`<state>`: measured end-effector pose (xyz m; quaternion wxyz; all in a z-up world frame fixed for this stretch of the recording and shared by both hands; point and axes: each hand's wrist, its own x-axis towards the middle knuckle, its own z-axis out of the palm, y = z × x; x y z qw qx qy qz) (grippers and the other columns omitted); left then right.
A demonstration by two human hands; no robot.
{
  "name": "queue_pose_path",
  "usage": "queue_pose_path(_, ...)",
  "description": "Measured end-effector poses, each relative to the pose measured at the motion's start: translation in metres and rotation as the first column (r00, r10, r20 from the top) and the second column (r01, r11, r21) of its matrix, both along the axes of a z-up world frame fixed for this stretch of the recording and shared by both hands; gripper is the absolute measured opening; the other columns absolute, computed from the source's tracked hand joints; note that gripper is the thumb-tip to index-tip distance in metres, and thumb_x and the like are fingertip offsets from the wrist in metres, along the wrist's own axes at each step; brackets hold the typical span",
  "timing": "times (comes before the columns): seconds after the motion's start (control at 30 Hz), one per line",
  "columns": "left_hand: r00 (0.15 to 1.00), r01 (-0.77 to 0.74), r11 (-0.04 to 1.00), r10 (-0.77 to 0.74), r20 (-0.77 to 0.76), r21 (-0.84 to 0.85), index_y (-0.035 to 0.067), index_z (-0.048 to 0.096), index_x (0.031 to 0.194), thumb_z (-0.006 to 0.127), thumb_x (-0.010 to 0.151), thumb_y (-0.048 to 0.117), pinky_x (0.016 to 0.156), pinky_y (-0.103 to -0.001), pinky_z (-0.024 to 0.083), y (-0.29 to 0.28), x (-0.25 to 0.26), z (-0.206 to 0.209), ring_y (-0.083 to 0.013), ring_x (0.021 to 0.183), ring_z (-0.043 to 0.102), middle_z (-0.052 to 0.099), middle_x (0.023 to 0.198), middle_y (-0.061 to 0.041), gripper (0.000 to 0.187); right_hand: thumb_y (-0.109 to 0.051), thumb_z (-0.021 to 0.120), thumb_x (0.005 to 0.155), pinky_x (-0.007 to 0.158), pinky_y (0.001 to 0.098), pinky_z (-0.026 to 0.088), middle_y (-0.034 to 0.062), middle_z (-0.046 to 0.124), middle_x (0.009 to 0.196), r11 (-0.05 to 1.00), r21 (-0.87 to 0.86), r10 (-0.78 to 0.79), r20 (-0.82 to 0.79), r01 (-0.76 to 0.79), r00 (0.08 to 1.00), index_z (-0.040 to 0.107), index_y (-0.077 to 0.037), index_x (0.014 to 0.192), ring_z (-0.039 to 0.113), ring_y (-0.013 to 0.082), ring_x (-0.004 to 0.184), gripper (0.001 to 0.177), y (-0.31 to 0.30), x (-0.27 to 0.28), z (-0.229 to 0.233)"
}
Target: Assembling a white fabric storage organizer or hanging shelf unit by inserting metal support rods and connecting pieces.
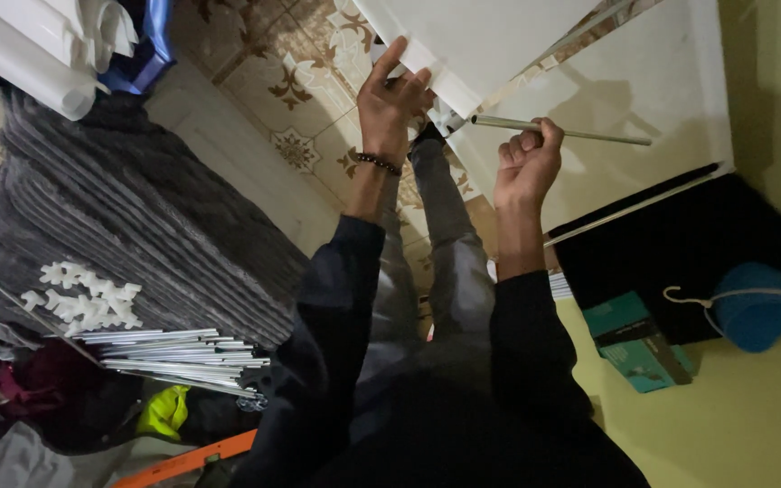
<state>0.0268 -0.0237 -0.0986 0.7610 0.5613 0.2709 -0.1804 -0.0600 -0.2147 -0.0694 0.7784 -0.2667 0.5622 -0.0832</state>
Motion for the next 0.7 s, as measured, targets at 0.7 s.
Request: queue_pose_path(0.7, 0.996, 0.003, 0.993, -0.013, 0.087, 0.115, 0.005, 0.047, 0.151, 0.074, 0.095, -0.001, 0.085, -0.036, 0.069, -0.012, 0.003, 0.009, -0.0189, 0.101, 0.074, 0.066, 0.126, -0.01, 0.063, -0.027, 0.068, 0.099, 0.061, 0.0283, 0.038, -0.0018, 0.053, 0.076, 0.995, -0.087, 0.028, -0.128, -0.039, 0.991, 0.061, -0.007, 0.103, 0.046, 0.0108, 0.065, 0.021, 0.003, -0.004, -0.01)
